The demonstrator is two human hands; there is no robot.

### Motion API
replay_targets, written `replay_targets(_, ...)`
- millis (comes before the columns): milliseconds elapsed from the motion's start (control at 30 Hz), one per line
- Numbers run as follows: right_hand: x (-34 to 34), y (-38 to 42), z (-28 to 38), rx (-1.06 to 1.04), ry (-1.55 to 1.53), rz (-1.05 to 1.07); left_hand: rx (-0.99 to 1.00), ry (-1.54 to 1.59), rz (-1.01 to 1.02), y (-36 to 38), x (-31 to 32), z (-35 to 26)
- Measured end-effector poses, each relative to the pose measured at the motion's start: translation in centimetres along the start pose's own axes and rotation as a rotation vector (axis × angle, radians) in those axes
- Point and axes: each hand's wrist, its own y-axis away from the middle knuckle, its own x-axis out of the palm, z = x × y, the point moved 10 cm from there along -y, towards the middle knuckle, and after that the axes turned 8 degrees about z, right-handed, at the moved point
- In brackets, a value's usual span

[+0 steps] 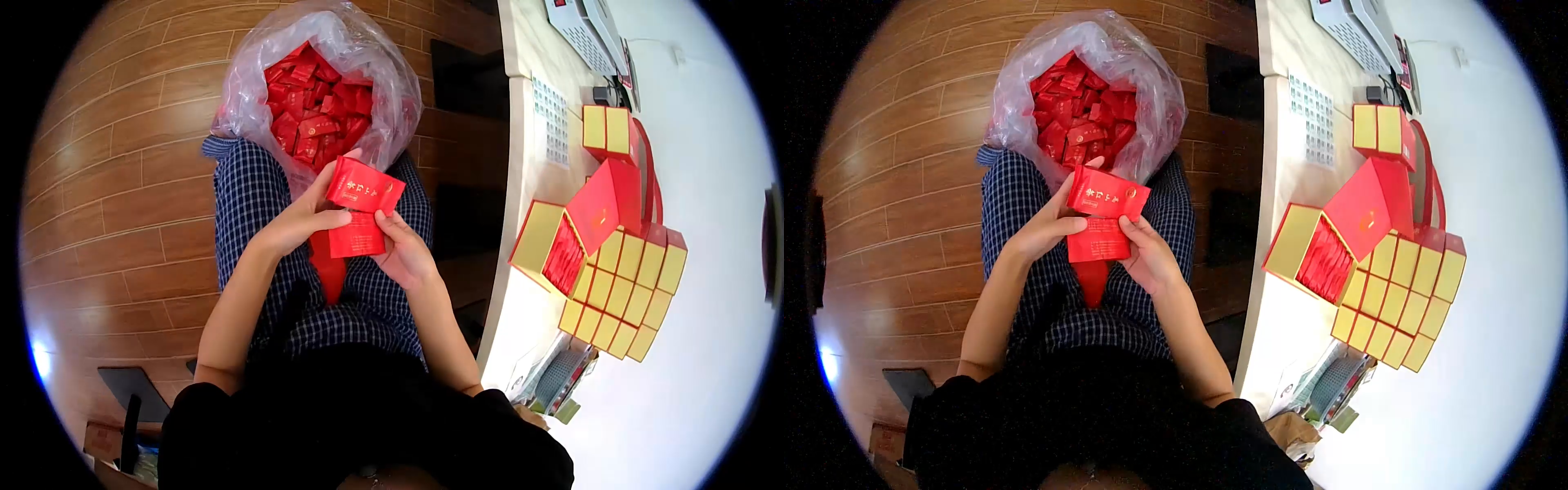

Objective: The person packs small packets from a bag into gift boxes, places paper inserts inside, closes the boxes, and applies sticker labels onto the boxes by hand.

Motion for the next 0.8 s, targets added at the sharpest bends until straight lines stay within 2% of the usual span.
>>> replay_targets(133, 0.9, 2.6, -2.9, 0.122, -0.144, 0.055, -0.096, 0.052, 0.080, -0.5, 2.6, 0.2)
replay_targets(167, 0.6, 3.5, -3.5, 0.155, -0.186, -0.001, -0.114, 0.043, 0.101, -0.6, 3.3, 0.5)
replay_targets(267, -0.9, 4.8, -5.6, 0.232, -0.323, 0.058, -0.161, 0.098, 0.078, -1.2, 4.5, 2.1)
replay_targets(400, -2.1, 6.9, -5.7, 0.207, -0.430, 0.066, -0.184, 0.156, 0.185, -1.3, 7.0, 4.0)
replay_targets(467, -0.5, 7.4, -5.6, 0.209, -0.540, 0.289, -0.109, 0.133, 0.245, -1.5, 8.5, 3.6)
replay_targets(533, 0.0, 8.1, -5.5, 0.177, -0.544, 0.286, -0.140, 0.126, 0.240, -2.0, 9.3, 4.0)
replay_targets(600, 1.6, 9.2, -6.3, 0.251, -0.592, 0.422, -0.159, 0.120, 0.226, -2.6, 8.5, 5.2)
replay_targets(667, 1.6, 9.5, -6.4, 0.240, -0.525, 0.428, -0.154, 0.507, 0.150, -3.9, 5.9, 7.1)
replay_targets(700, 1.2, 10.0, -5.9, 0.223, -0.442, 0.372, -0.134, 0.478, -0.035, -3.9, 4.2, 7.8)
replay_targets(733, 0.6, 10.6, -5.2, 0.207, -0.357, 0.314, -0.132, 0.469, -0.034, -4.0, 5.4, 6.9)
replay_targets(800, -1.7, 12.6, -1.2, 0.048, -0.218, -0.104, -0.186, 0.382, -0.451, -2.1, 3.9, 6.2)
